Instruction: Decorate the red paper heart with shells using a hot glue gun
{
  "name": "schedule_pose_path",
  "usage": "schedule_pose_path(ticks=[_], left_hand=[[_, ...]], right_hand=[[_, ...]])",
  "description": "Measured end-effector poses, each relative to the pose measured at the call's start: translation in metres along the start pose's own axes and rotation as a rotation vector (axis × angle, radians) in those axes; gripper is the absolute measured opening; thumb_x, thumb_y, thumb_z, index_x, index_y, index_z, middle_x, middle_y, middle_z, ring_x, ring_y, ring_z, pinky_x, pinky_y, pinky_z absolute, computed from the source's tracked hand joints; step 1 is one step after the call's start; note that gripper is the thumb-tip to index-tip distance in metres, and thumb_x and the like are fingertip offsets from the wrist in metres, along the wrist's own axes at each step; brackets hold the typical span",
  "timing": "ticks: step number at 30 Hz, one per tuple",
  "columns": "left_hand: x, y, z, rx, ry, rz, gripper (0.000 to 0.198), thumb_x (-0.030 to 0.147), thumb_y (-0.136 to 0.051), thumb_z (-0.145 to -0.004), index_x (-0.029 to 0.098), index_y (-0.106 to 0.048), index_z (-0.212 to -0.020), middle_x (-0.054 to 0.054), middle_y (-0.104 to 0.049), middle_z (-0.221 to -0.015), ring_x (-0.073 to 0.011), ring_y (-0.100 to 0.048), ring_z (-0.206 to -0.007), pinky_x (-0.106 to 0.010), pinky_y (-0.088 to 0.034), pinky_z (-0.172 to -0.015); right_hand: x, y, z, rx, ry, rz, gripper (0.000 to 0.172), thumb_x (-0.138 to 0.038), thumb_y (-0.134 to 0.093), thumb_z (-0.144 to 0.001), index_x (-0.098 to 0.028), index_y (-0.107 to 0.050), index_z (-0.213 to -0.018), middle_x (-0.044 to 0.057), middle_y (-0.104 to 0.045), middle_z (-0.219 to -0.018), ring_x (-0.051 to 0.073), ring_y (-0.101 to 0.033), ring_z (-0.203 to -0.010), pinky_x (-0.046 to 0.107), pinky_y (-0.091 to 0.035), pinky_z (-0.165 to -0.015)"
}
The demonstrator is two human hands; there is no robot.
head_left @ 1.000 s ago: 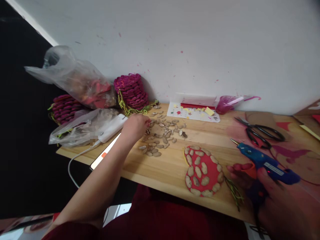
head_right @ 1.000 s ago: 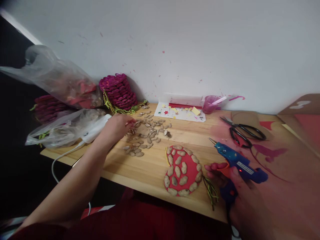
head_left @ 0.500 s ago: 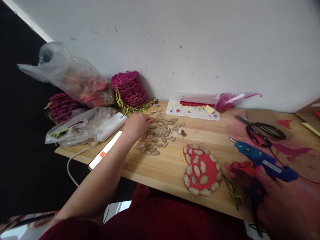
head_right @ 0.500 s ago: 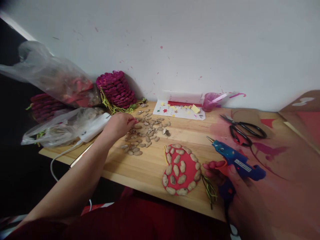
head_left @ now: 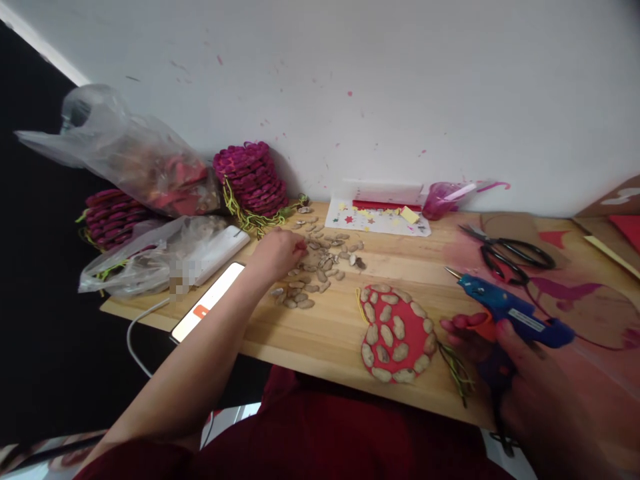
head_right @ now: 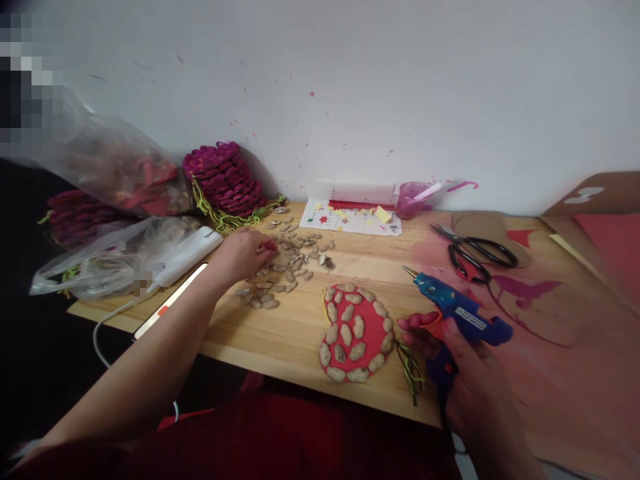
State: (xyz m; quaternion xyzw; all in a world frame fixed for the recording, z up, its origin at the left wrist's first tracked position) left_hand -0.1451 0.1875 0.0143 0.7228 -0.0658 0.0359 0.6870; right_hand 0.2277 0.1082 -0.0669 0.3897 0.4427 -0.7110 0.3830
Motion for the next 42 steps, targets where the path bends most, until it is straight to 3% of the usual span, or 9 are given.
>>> schedule_pose_path(ticks=[4, 7, 10, 16, 19, 23, 27, 36, 42], left_hand=[[0.036, 0.012, 0.030, 0.043, -0.129, 0.239, 0.014, 0.020, -0.066, -0.083, 0.022, -0.077, -0.091, -0.003, -0.076, -0.091, -0.0210, -0.067, -0.088, -0.031, -0.050, -0.083], [0.072, -0.004, 0.057, -0.039, -0.280, 0.286, 0.012, 0.019, -0.064, -0.087, 0.023, -0.076, -0.087, -0.002, -0.075, -0.090, -0.0208, -0.065, -0.090, -0.032, -0.049, -0.082], [0.093, -0.022, 0.073, -0.069, -0.403, 0.244, 0.013, 0.019, -0.062, -0.090, 0.020, -0.074, -0.087, -0.004, -0.074, -0.086, -0.0224, -0.064, -0.088, -0.035, -0.049, -0.084], [0.088, -0.001, 0.078, 0.160, -0.366, 0.283, 0.015, 0.026, -0.060, -0.096, 0.018, -0.073, -0.097, -0.007, -0.073, -0.097, -0.0226, -0.063, -0.091, -0.038, -0.048, -0.087], [0.103, -0.004, 0.089, 0.122, -0.414, 0.254, 0.028, 0.039, -0.066, -0.092, 0.017, -0.071, -0.109, -0.008, -0.073, -0.098, -0.0265, -0.059, -0.097, -0.041, -0.046, -0.090], [0.128, -0.022, 0.105, 0.055, -0.443, 0.165, 0.076, 0.054, -0.074, -0.081, 0.016, -0.050, -0.142, -0.012, -0.070, -0.113, -0.0325, -0.054, -0.107, -0.048, -0.040, -0.094], [0.137, -0.030, 0.109, 0.032, -0.443, 0.135, 0.102, 0.064, -0.077, -0.072, 0.017, -0.035, -0.151, -0.015, -0.068, -0.117, -0.0344, -0.054, -0.108, -0.049, -0.036, -0.094], [0.141, -0.046, 0.093, -0.090, -0.509, 0.206, 0.137, 0.066, -0.087, -0.057, 0.026, -0.006, -0.160, -0.016, -0.057, -0.140, -0.0389, -0.045, -0.126, -0.051, -0.029, -0.101], [0.147, -0.052, 0.085, -0.116, -0.506, 0.233, 0.125, 0.054, -0.086, -0.067, 0.028, -0.006, -0.160, -0.014, -0.055, -0.143, -0.0381, -0.041, -0.132, -0.052, -0.027, -0.105]], right_hand=[[0.000, -0.001, 0.001, 0.034, -0.030, 0.032, 0.027, -0.046, -0.089, -0.060, -0.024, -0.079, -0.072, 0.009, -0.077, -0.079, 0.030, -0.078, -0.076, 0.035, -0.068, -0.071], [-0.004, -0.005, 0.003, 0.033, -0.010, 0.040, 0.034, -0.048, -0.091, -0.055, -0.022, -0.078, -0.071, 0.007, -0.076, -0.077, 0.026, -0.077, -0.071, 0.033, -0.067, -0.069], [-0.007, -0.009, 0.005, 0.011, 0.021, 0.046, 0.037, -0.050, -0.091, -0.055, -0.020, -0.077, -0.071, 0.005, -0.074, -0.072, 0.022, -0.075, -0.065, 0.028, -0.066, -0.063], [-0.008, -0.013, 0.006, -0.060, 0.056, 0.013, 0.036, -0.049, -0.089, -0.061, -0.019, -0.076, -0.075, 0.003, -0.074, -0.072, 0.023, -0.077, -0.075, 0.030, -0.066, -0.071], [-0.007, -0.018, 0.007, -0.086, 0.046, -0.001, 0.032, -0.046, -0.088, -0.065, -0.019, -0.076, -0.076, 0.004, -0.075, -0.074, 0.022, -0.077, -0.075, 0.030, -0.065, -0.073], [-0.007, -0.022, 0.011, -0.103, 0.048, 0.009, 0.032, -0.046, -0.088, -0.065, -0.019, -0.075, -0.077, 0.005, -0.076, -0.077, 0.023, -0.077, -0.078, 0.033, -0.065, -0.078], [-0.006, -0.021, 0.015, -0.122, 0.041, 0.037, 0.033, -0.046, -0.087, -0.067, -0.018, -0.075, -0.077, 0.005, -0.076, -0.077, 0.021, -0.077, -0.078, 0.029, -0.064, -0.077], [0.005, -0.023, 0.036, -0.234, -0.100, 0.027, 0.029, -0.047, -0.083, -0.074, -0.019, -0.077, -0.081, 0.005, -0.079, -0.087, 0.023, -0.079, -0.082, 0.030, -0.065, -0.075], [0.012, -0.028, 0.044, -0.315, -0.174, -0.004, 0.030, -0.048, -0.081, -0.076, -0.020, -0.077, -0.086, 0.006, -0.079, -0.087, 0.024, -0.079, -0.080, 0.032, -0.065, -0.073]])
Point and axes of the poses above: each hand's wrist, its own z-axis away from the middle knuckle, its own y-axis out of the back of the hand, x = y × z, the point moved 8 cm from there along -z, towards the middle knuckle
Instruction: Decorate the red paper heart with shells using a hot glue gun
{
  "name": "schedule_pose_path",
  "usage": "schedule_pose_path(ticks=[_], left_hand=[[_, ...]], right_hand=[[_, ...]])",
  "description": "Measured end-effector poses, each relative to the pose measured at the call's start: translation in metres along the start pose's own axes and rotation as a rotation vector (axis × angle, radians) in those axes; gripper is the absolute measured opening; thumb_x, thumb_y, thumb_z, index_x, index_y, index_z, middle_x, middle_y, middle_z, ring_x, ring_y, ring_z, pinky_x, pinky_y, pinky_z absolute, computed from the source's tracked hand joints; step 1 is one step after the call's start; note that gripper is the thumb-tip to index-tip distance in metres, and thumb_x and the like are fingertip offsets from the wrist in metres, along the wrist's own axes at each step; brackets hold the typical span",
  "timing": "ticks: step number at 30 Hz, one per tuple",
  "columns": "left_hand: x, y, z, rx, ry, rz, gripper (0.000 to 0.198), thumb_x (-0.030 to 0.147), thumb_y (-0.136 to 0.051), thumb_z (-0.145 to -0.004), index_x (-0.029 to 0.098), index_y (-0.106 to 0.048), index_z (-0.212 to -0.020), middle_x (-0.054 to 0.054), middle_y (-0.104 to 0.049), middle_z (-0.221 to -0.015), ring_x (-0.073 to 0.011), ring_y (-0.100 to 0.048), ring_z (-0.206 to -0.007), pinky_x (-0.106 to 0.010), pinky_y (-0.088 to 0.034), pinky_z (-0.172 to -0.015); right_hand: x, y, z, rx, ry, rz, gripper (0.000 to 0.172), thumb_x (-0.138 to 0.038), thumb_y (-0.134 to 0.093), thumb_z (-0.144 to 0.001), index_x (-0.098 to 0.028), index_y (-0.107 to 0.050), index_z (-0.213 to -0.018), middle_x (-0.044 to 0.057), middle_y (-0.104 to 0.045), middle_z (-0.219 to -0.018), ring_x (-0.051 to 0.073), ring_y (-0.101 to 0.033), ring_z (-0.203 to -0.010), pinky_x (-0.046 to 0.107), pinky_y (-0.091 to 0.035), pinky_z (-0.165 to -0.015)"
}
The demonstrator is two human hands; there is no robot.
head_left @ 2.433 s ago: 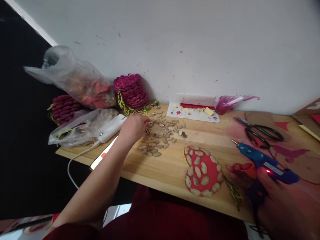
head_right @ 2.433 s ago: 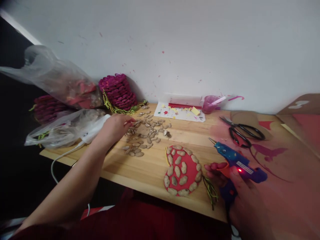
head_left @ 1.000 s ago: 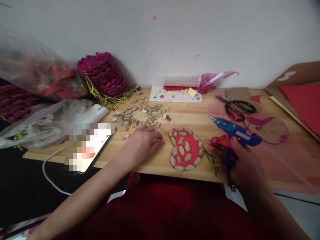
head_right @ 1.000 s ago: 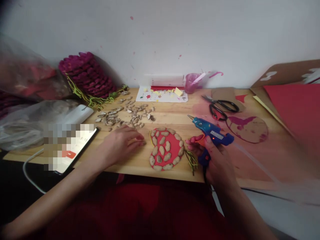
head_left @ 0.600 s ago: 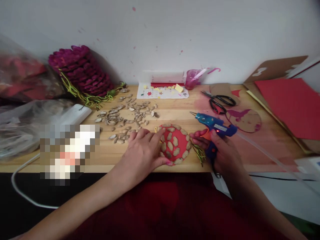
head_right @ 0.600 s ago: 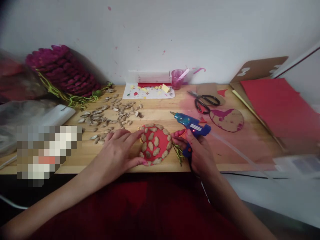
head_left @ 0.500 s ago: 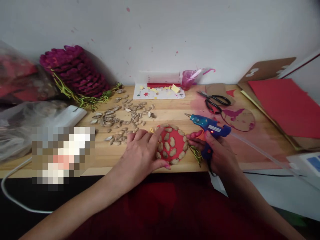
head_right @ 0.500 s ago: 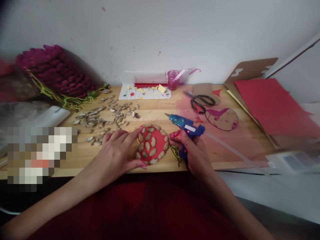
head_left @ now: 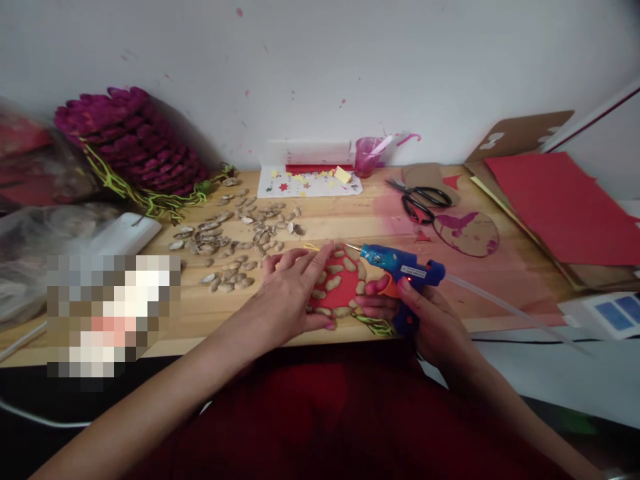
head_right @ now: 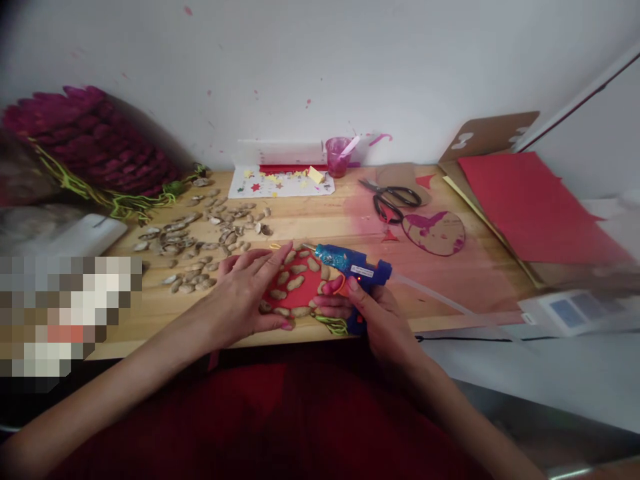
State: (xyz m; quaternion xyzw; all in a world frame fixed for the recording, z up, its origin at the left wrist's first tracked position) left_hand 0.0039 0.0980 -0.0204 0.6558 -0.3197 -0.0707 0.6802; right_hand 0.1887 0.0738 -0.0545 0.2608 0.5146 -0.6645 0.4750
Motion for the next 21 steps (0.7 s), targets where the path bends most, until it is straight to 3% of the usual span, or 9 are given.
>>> schedule_pose_path(ticks=[6, 9, 11, 14, 17, 19, 21], left_hand=[[-0.007, 0.002, -0.004, -0.080, -0.027, 0.041, 0.115, 0.038, -0.084, -0.074, 0.029, -0.009, -0.160, -0.014, -0.048, -0.149, -0.0351, -0.039, -0.136, -0.054, -0.026, -0.109], [-0.009, 0.013, -0.001, -0.085, -0.092, 0.043, 0.112, 0.035, -0.083, -0.075, 0.033, -0.010, -0.160, -0.012, -0.041, -0.156, -0.0340, -0.034, -0.140, -0.054, -0.026, -0.111], [-0.014, 0.026, 0.003, -0.063, -0.111, 0.029, 0.102, 0.037, -0.081, -0.078, 0.033, -0.019, -0.159, -0.011, -0.043, -0.156, -0.0339, -0.035, -0.141, -0.053, -0.029, -0.110], [-0.036, 0.058, 0.013, 0.092, -0.024, -0.023, 0.066, 0.044, -0.074, -0.084, 0.030, -0.051, -0.144, -0.010, -0.063, -0.137, -0.0338, -0.049, -0.130, -0.052, -0.036, -0.104], [-0.063, 0.086, 0.027, 0.282, 0.124, -0.032, 0.027, 0.047, -0.064, -0.091, 0.025, -0.075, -0.102, -0.007, -0.076, -0.097, -0.0277, -0.066, -0.099, -0.045, -0.045, -0.090], [-0.074, 0.091, 0.036, 0.314, 0.179, -0.038, 0.031, 0.045, -0.058, -0.095, 0.023, -0.075, -0.082, -0.006, -0.074, -0.079, -0.0244, -0.066, -0.082, -0.040, -0.048, -0.080], [-0.078, 0.088, 0.041, 0.294, 0.186, -0.054, 0.033, 0.039, -0.052, -0.097, 0.022, -0.075, -0.081, -0.006, -0.073, -0.077, -0.0238, -0.065, -0.080, -0.039, -0.048, -0.077]], right_hand=[[-0.011, 0.005, 0.003, 0.056, 0.099, -0.026, 0.023, -0.044, -0.080, -0.078, -0.022, -0.076, -0.084, 0.004, -0.079, -0.088, 0.023, -0.077, -0.083, 0.034, -0.064, -0.077], [-0.015, 0.008, 0.002, 0.097, 0.135, -0.019, 0.024, -0.045, -0.080, -0.077, -0.023, -0.075, -0.082, 0.004, -0.078, -0.087, 0.024, -0.077, -0.084, 0.035, -0.064, -0.078], [-0.016, 0.010, 0.001, 0.117, 0.139, -0.009, 0.025, -0.047, -0.080, -0.076, -0.022, -0.076, -0.082, 0.004, -0.078, -0.085, 0.023, -0.077, -0.084, 0.035, -0.064, -0.079], [-0.015, 0.012, 0.002, 0.142, 0.120, 0.011, 0.025, -0.046, -0.080, -0.077, -0.022, -0.077, -0.083, 0.005, -0.078, -0.083, 0.023, -0.077, -0.082, 0.033, -0.064, -0.077], [-0.014, 0.014, 0.003, 0.159, 0.105, 0.026, 0.022, -0.043, -0.079, -0.077, -0.021, -0.077, -0.082, 0.006, -0.079, -0.084, 0.024, -0.078, -0.082, 0.031, -0.065, -0.073], [-0.014, 0.016, 0.002, 0.183, 0.106, 0.034, 0.023, -0.043, -0.081, -0.075, -0.021, -0.078, -0.082, 0.007, -0.079, -0.082, 0.025, -0.078, -0.082, 0.030, -0.066, -0.071], [-0.016, 0.019, 0.000, 0.217, 0.117, 0.035, 0.026, -0.044, -0.084, -0.070, -0.020, -0.079, -0.079, 0.008, -0.078, -0.080, 0.027, -0.078, -0.083, 0.031, -0.066, -0.071]])
Point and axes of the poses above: each hand's wrist, its own z-axis away from the middle knuckle, its own y-axis out of the back of the hand, x = y × z, the point moved 8 cm from there along -z, towards the middle knuckle
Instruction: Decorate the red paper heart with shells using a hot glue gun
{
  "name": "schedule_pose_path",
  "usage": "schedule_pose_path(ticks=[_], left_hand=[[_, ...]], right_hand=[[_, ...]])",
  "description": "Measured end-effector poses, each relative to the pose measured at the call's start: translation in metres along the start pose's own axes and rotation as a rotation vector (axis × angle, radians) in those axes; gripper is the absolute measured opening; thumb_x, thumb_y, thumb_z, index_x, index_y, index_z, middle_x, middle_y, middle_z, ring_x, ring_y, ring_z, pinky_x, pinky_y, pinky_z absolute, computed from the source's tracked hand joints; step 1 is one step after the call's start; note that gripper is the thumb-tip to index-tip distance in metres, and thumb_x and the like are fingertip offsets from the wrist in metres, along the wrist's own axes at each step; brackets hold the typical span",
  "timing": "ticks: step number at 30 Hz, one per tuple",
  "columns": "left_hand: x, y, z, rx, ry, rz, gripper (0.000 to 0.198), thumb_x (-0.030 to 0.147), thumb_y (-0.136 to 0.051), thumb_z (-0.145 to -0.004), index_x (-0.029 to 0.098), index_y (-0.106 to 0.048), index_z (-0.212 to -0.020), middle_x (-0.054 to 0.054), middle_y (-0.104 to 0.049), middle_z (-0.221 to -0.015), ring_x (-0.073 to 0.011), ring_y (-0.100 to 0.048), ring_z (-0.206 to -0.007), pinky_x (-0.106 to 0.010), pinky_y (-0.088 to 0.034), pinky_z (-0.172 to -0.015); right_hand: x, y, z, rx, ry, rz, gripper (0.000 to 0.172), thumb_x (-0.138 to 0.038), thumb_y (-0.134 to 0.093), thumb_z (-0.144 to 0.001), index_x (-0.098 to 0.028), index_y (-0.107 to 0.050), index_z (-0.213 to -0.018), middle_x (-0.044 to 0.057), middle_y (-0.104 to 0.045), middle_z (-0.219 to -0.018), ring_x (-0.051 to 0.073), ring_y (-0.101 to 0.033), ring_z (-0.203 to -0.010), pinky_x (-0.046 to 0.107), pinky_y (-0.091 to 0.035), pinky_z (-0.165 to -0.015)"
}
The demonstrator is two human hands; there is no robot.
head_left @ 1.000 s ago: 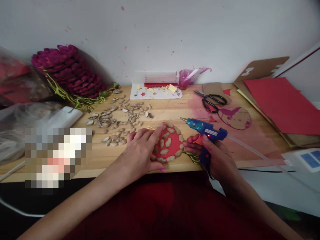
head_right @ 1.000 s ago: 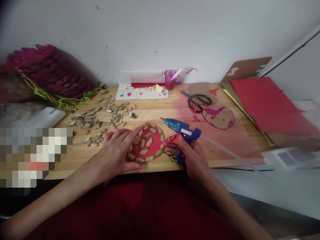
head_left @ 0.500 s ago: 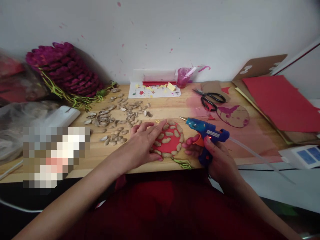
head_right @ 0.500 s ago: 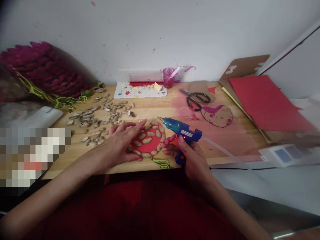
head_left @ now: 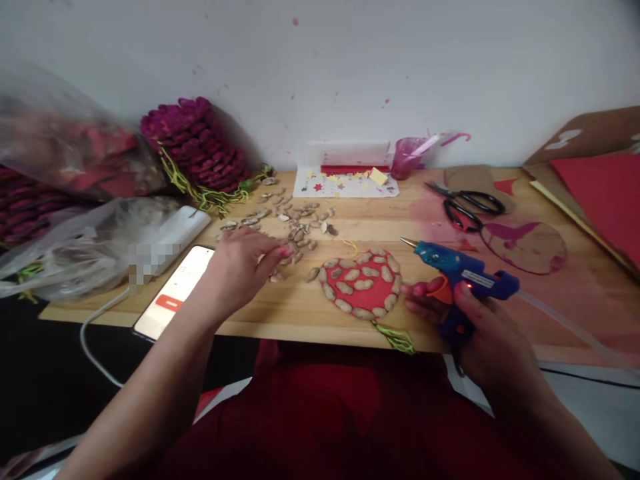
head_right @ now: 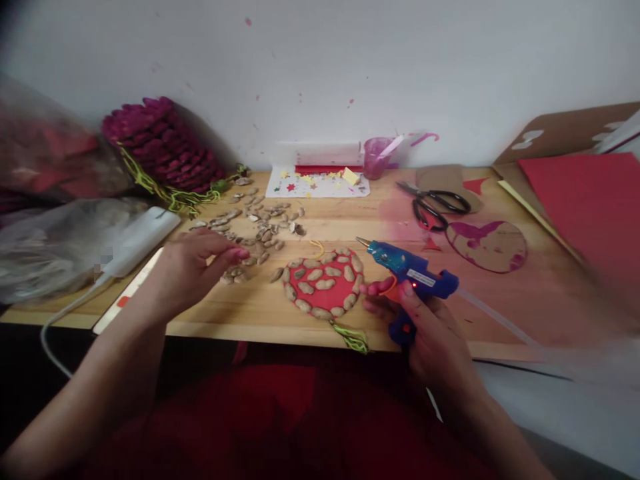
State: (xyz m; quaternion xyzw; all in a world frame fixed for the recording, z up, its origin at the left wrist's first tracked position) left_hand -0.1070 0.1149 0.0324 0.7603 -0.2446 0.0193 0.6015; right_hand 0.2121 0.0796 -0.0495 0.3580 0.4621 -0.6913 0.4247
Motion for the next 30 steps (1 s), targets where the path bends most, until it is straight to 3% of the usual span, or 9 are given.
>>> schedule_pose_path(ticks=[6, 10, 14, 16, 20, 25, 30], left_hand=[[0.007, -0.015, 0.013, -0.010, -0.038, 0.031, 0.021, 0.025, -0.055, -0.096, 0.021, -0.075, -0.103, -0.006, -0.076, -0.093, -0.0240, -0.064, -0.093, -0.040, -0.046, -0.086], [0.019, -0.025, 0.016, -0.028, -0.077, 0.024, 0.015, 0.033, -0.066, -0.092, 0.021, -0.074, -0.098, -0.005, -0.075, -0.090, -0.0238, -0.062, -0.092, -0.041, -0.043, -0.087], [0.025, -0.029, 0.018, -0.023, -0.071, -0.009, 0.025, 0.034, -0.058, -0.097, 0.021, -0.073, -0.083, -0.004, -0.073, -0.081, -0.0231, -0.060, -0.088, -0.042, -0.039, -0.087], [0.030, -0.033, 0.021, -0.049, -0.083, 0.013, 0.026, 0.030, -0.053, -0.099, 0.022, -0.074, -0.088, -0.004, -0.074, -0.084, -0.0229, -0.059, -0.089, -0.042, -0.039, -0.086], [0.040, -0.043, 0.027, -0.130, -0.110, 0.100, 0.017, 0.031, -0.060, -0.095, 0.025, -0.073, -0.103, -0.004, -0.075, -0.095, -0.0240, -0.060, -0.095, -0.042, -0.040, -0.087], [0.036, -0.031, 0.023, -0.009, -0.075, 0.013, 0.019, 0.038, -0.062, -0.095, 0.024, -0.074, -0.095, -0.005, -0.075, -0.093, -0.0248, -0.061, -0.094, -0.043, -0.039, -0.088], [0.022, -0.021, 0.019, 0.041, -0.040, -0.110, 0.031, 0.033, -0.051, -0.100, 0.022, -0.073, -0.080, -0.004, -0.074, -0.079, -0.0234, -0.060, -0.084, -0.041, -0.039, -0.080]], right_hand=[[-0.003, -0.003, -0.009, 0.054, 0.007, -0.026, 0.031, -0.044, -0.089, -0.062, -0.019, -0.079, -0.077, 0.008, -0.079, -0.085, 0.025, -0.078, -0.083, 0.031, -0.066, -0.079], [-0.001, -0.006, -0.007, 0.053, -0.024, -0.018, 0.033, -0.044, -0.091, -0.059, -0.019, -0.078, -0.077, 0.007, -0.079, -0.082, 0.025, -0.078, -0.080, 0.031, -0.066, -0.076], [0.001, -0.004, -0.003, 0.045, -0.042, -0.024, 0.033, -0.044, -0.091, -0.060, -0.019, -0.077, -0.077, 0.008, -0.079, -0.082, 0.026, -0.078, -0.077, 0.034, -0.067, -0.076], [0.002, -0.003, -0.001, 0.038, -0.057, -0.025, 0.032, -0.043, -0.091, -0.060, -0.020, -0.077, -0.078, 0.007, -0.079, -0.082, 0.026, -0.078, -0.075, 0.035, -0.067, -0.076], [0.002, -0.003, 0.004, 0.037, -0.069, -0.018, 0.029, -0.043, -0.088, -0.065, -0.021, -0.078, -0.082, 0.006, -0.080, -0.083, 0.026, -0.079, -0.078, 0.035, -0.067, -0.076], [0.002, -0.006, 0.008, 0.010, -0.087, -0.001, 0.028, -0.044, -0.085, -0.069, -0.021, -0.078, -0.083, 0.009, -0.081, -0.087, 0.027, -0.079, -0.084, 0.034, -0.066, -0.077], [0.008, -0.003, 0.010, 0.048, -0.134, -0.036, 0.035, -0.043, -0.091, -0.059, -0.020, -0.079, -0.082, 0.011, -0.081, -0.086, 0.029, -0.079, -0.081, 0.035, -0.067, -0.075]])
Point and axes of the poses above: each hand's wrist, its own z-axis away from the middle knuckle, its own y-axis out of the back of the hand, x = y × z, the point moved 8 cm from there along -z, towards the middle knuckle
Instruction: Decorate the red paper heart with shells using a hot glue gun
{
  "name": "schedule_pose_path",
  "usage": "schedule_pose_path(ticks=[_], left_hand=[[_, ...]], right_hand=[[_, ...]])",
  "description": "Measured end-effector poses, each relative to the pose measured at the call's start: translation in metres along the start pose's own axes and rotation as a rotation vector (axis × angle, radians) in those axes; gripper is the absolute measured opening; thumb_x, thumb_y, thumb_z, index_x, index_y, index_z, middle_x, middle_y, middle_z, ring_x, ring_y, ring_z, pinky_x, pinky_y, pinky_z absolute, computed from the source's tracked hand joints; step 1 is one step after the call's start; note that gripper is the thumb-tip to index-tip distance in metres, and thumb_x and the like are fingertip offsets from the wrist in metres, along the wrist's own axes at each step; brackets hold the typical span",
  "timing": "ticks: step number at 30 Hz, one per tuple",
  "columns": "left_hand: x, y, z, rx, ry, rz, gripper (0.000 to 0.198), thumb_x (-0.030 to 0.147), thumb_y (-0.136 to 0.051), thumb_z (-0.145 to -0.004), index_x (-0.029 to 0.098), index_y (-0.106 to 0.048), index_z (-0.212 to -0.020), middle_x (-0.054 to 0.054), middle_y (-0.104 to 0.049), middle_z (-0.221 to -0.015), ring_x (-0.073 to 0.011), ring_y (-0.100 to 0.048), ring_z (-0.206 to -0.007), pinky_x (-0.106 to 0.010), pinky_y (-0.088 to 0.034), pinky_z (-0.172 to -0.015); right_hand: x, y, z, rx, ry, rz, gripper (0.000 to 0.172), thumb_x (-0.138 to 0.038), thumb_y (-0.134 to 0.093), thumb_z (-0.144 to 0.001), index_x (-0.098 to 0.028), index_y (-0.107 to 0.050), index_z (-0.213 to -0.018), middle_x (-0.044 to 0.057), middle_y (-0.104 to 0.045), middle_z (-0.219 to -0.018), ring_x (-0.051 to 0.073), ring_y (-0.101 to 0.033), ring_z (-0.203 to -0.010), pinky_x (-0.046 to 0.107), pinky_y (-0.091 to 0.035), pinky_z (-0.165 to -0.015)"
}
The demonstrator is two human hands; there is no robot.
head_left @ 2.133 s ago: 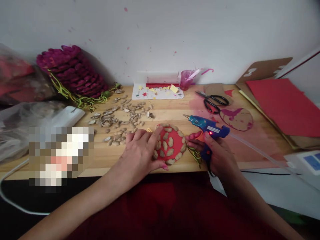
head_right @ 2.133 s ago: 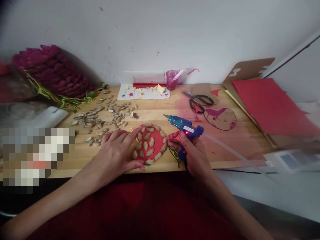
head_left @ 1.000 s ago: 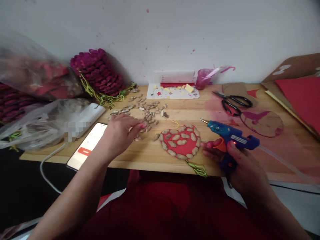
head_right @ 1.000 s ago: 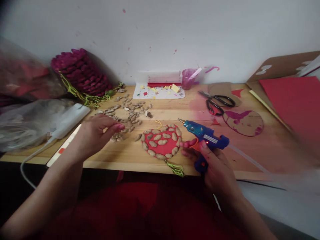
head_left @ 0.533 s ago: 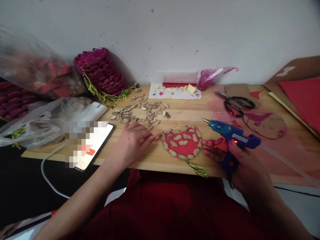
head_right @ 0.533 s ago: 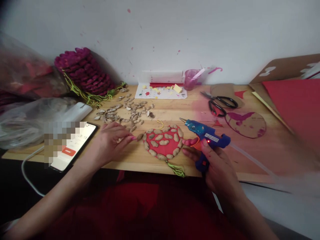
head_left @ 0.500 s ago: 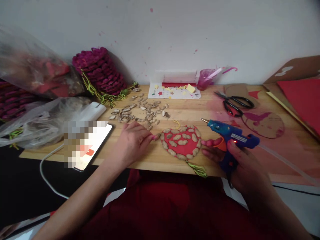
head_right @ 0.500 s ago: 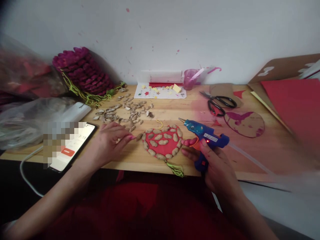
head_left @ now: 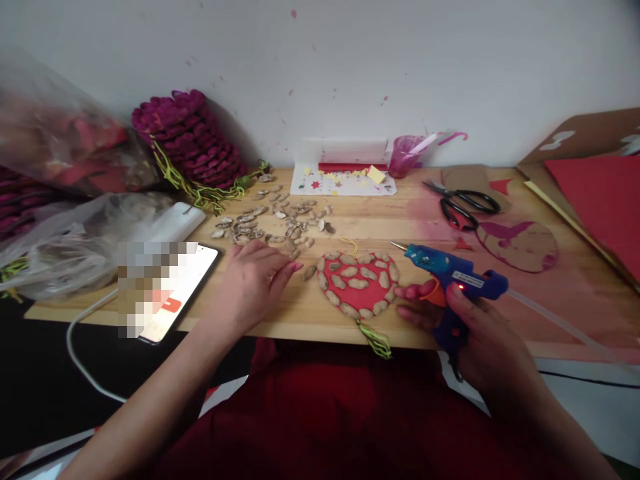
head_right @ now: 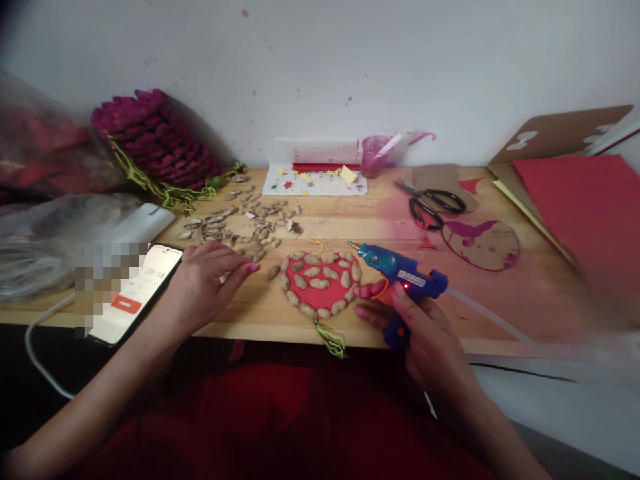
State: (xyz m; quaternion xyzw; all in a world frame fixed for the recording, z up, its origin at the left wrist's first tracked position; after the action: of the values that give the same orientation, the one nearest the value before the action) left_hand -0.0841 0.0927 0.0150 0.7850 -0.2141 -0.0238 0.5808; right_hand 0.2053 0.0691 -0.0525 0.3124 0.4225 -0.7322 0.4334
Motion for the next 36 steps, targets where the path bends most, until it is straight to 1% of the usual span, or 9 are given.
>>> schedule_pose_path(ticks=[5, 9, 11, 14, 17, 21, 25, 31, 36], left_hand=[[0.004, -0.009, 0.002, -0.013, 0.027, 0.057, 0.020, 0.027, -0.054, -0.097, 0.024, -0.074, -0.097, -0.004, -0.077, -0.094, -0.0242, -0.061, -0.091, -0.043, -0.039, -0.084], [0.007, -0.021, -0.002, -0.052, 0.081, 0.038, 0.011, 0.032, -0.065, -0.090, 0.024, -0.072, -0.091, -0.004, -0.076, -0.091, -0.0265, -0.061, -0.092, -0.043, -0.039, -0.083], [0.006, -0.025, -0.004, -0.070, 0.095, 0.021, 0.010, 0.030, -0.065, -0.089, 0.023, -0.071, -0.087, -0.004, -0.076, -0.089, -0.0266, -0.061, -0.090, -0.043, -0.039, -0.081], [0.002, -0.024, -0.005, -0.081, 0.083, 0.013, 0.010, 0.025, -0.063, -0.090, 0.023, -0.072, -0.088, -0.004, -0.076, -0.090, -0.0267, -0.061, -0.092, -0.042, -0.039, -0.081], [-0.005, -0.016, -0.005, -0.072, 0.079, 0.003, 0.010, 0.029, -0.065, -0.090, 0.024, -0.073, -0.093, -0.004, -0.077, -0.092, -0.0276, -0.063, -0.094, -0.044, -0.040, -0.084], [-0.010, -0.006, -0.006, -0.045, 0.071, -0.045, 0.025, 0.035, -0.057, -0.097, 0.023, -0.074, -0.083, -0.004, -0.076, -0.083, -0.0261, -0.063, -0.085, -0.042, -0.041, -0.079], [-0.001, -0.011, -0.007, -0.038, 0.019, 0.025, 0.016, 0.028, -0.059, -0.095, 0.023, -0.075, -0.093, -0.004, -0.077, -0.091, -0.0252, -0.063, -0.090, -0.042, -0.042, -0.084], [0.008, -0.022, -0.011, -0.083, 0.012, -0.024, 0.010, 0.025, -0.067, -0.090, 0.023, -0.074, -0.082, -0.003, -0.076, -0.085, -0.0272, -0.062, -0.090, -0.044, -0.040, -0.084], [0.009, -0.024, -0.011, -0.081, -0.053, -0.089, 0.012, 0.027, -0.065, -0.091, 0.024, -0.075, -0.084, -0.004, -0.076, -0.087, -0.0279, -0.062, -0.090, -0.043, -0.040, -0.082]], right_hand=[[0.001, -0.001, -0.002, 0.022, -0.002, -0.006, 0.037, -0.040, -0.094, -0.053, -0.020, -0.079, -0.080, 0.009, -0.080, -0.082, 0.030, -0.079, -0.081, 0.039, -0.066, -0.080], [-0.002, -0.007, -0.004, -0.023, 0.015, -0.015, 0.033, -0.041, -0.093, -0.055, -0.021, -0.077, -0.075, 0.008, -0.079, -0.080, 0.031, -0.078, -0.086, 0.040, -0.065, -0.084], [-0.004, -0.007, -0.005, -0.039, 0.042, -0.018, 0.030, -0.041, -0.092, -0.057, -0.021, -0.076, -0.073, 0.008, -0.079, -0.082, 0.031, -0.078, -0.090, 0.041, -0.064, -0.086], [-0.005, -0.004, -0.008, -0.045, 0.058, -0.008, 0.029, -0.042, -0.090, -0.060, -0.021, -0.075, -0.073, 0.010, -0.079, -0.085, 0.032, -0.077, -0.093, 0.040, -0.065, -0.085], [-0.003, 0.001, -0.011, -0.034, 0.053, 0.009, 0.030, -0.045, -0.088, -0.062, -0.021, -0.076, -0.075, 0.011, -0.078, -0.086, 0.033, -0.077, -0.093, 0.040, -0.065, -0.083], [-0.003, 0.002, -0.013, -0.030, 0.047, 0.031, 0.030, -0.046, -0.089, -0.061, -0.021, -0.077, -0.074, 0.011, -0.078, -0.086, 0.033, -0.077, -0.093, 0.040, -0.065, -0.080], [-0.002, 0.001, -0.012, -0.040, 0.051, 0.030, 0.028, -0.046, -0.086, -0.064, -0.022, -0.077, -0.075, 0.010, -0.078, -0.087, 0.033, -0.077, -0.094, 0.040, -0.066, -0.080], [-0.002, -0.001, -0.012, -0.059, 0.060, 0.021, 0.028, -0.046, -0.087, -0.064, -0.021, -0.076, -0.073, 0.010, -0.078, -0.085, 0.031, -0.077, -0.091, 0.036, -0.066, -0.078], [-0.002, -0.004, -0.012, -0.101, 0.083, 0.004, 0.026, -0.041, -0.087, -0.066, -0.021, -0.077, -0.077, 0.006, -0.076, -0.075, 0.026, -0.077, -0.081, 0.029, -0.066, -0.068]])
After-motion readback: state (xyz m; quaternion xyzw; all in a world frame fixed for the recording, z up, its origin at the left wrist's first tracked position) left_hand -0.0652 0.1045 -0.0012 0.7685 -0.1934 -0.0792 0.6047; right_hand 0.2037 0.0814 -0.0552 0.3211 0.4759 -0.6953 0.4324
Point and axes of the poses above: each hand's wrist, its own z-axis away from the middle knuckle, its own y-axis out of the back of the hand, x = y × z, the point moved 8 cm from there along -z, towards the middle knuckle
